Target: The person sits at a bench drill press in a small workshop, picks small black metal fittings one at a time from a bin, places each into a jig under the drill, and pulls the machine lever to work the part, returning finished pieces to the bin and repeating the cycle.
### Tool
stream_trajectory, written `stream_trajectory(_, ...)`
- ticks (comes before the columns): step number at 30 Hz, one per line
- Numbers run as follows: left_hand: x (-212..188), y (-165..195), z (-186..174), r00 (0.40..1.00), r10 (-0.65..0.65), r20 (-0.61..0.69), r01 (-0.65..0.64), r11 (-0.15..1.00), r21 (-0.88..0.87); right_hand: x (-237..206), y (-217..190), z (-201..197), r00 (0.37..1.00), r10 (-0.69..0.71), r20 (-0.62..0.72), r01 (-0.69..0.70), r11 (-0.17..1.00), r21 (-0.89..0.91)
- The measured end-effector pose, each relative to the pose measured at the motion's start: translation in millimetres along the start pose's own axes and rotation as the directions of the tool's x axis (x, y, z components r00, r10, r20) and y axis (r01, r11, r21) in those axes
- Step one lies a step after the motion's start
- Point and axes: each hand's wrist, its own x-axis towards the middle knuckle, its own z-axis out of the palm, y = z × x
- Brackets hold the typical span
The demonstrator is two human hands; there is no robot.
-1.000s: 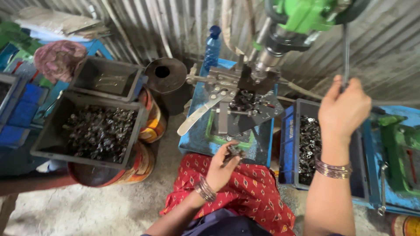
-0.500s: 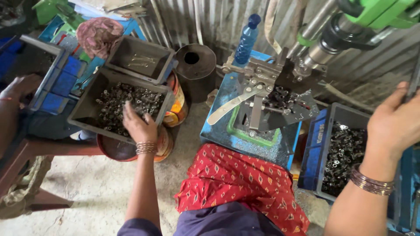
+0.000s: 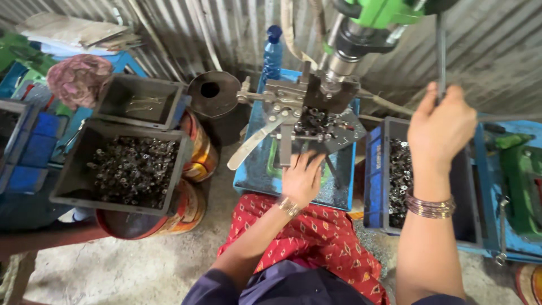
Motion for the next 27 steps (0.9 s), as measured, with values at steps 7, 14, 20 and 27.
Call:
stream_trajectory(7, 63.4, 8.5, 22.6, 1.0, 0.029, 0.01, -0.031, 0.881, 0.472, 2.9, -4.4, -11.4, 1.0, -0.01, 0.001, 0.01, 0.999, 0.035)
stream_trajectory(14, 47.5, 17.6, 20.6, 0.998, 0.008, 0.058, -0.025, 0.958, 0.287, 3.9, -3.1, -17.6, 0.999, 0.019, 0.034, -0.02, 0.998, 0.054)
stream_trajectory(20, 68.8, 52.9, 56.9, 0.96, -0.278, 0.021, 0.234, 0.764, -0.602, 5.0, -1.7, -17.9, 0.999, 0.013, 0.035, -0.015, 0.998, 0.056)
stream_trajectory(27, 137.1, 63.7, 77.2, 0.719, -0.695, -0.029, 0.009, 0.051, -0.999, 5.5, -3.9, -25.1, 1.0, 0.009, 0.027, -0.012, 0.995, 0.098)
